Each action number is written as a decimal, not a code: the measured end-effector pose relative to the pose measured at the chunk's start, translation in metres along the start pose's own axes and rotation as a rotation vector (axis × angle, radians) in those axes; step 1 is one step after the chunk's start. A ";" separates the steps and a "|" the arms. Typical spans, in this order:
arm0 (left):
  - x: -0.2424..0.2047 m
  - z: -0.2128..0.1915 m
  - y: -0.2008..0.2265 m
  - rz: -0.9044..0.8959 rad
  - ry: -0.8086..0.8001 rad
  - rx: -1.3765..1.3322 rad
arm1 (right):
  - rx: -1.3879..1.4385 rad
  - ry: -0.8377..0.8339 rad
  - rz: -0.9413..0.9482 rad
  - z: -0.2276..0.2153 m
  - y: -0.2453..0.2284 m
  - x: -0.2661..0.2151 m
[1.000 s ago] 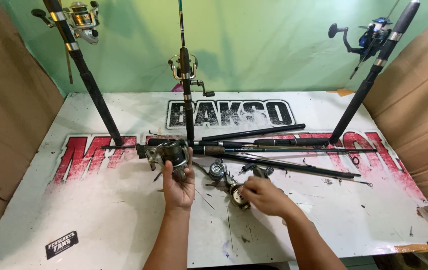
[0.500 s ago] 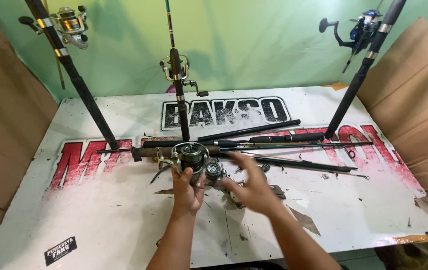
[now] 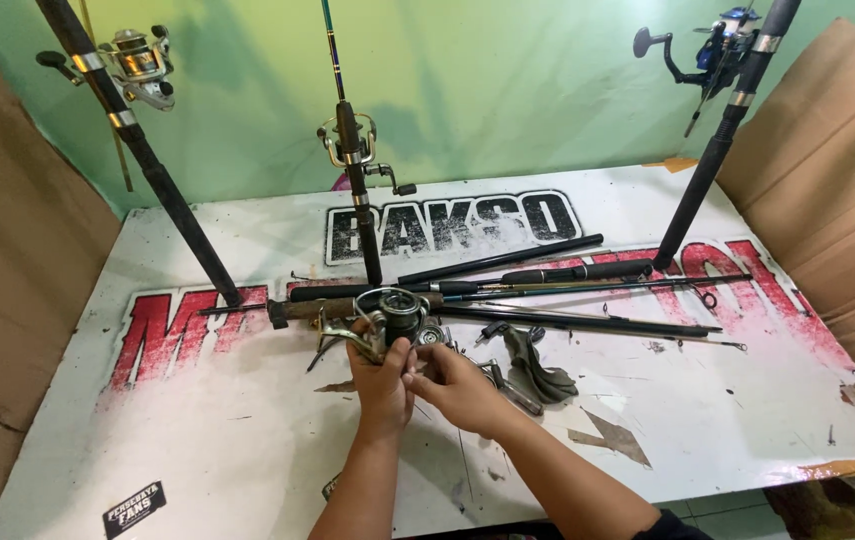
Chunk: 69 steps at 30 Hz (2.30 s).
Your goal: Servicing and assembling a spinning fishing reel on a workbench.
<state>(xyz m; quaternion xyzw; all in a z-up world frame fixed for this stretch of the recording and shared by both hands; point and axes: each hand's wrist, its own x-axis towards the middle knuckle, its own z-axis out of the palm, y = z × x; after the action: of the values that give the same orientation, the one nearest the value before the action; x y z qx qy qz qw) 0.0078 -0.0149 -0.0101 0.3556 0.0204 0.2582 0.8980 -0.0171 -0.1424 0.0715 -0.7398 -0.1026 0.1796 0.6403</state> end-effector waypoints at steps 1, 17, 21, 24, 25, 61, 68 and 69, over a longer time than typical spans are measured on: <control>0.000 0.000 0.000 0.001 0.003 0.001 | 0.000 -0.003 0.002 -0.002 -0.003 -0.004; -0.003 0.021 0.025 -0.104 0.047 0.021 | -0.460 0.313 -0.551 -0.036 -0.068 -0.049; -0.003 0.014 0.015 -0.059 -0.066 0.081 | -0.620 0.348 -0.690 -0.041 -0.072 -0.049; -0.008 0.020 0.022 -0.076 -0.104 0.153 | -0.901 0.272 -0.835 -0.051 -0.071 -0.044; -0.009 0.023 0.027 -0.079 -0.104 0.155 | -0.899 0.272 -0.831 -0.053 -0.076 -0.043; -0.001 0.000 0.023 -0.221 -0.462 -0.189 | -0.920 0.202 -0.842 -0.070 -0.088 -0.023; -0.001 0.005 0.028 -0.292 -0.315 0.003 | -1.132 0.186 -1.002 -0.081 -0.076 -0.016; -0.002 0.008 0.030 -0.312 -0.291 0.027 | -1.190 0.190 -1.031 -0.081 -0.079 -0.018</control>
<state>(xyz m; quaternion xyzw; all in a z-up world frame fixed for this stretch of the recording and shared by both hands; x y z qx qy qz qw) -0.0061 -0.0025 0.0151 0.3937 -0.0513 0.0618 0.9157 0.0052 -0.2108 0.1606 -0.8292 -0.4560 -0.2886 0.1459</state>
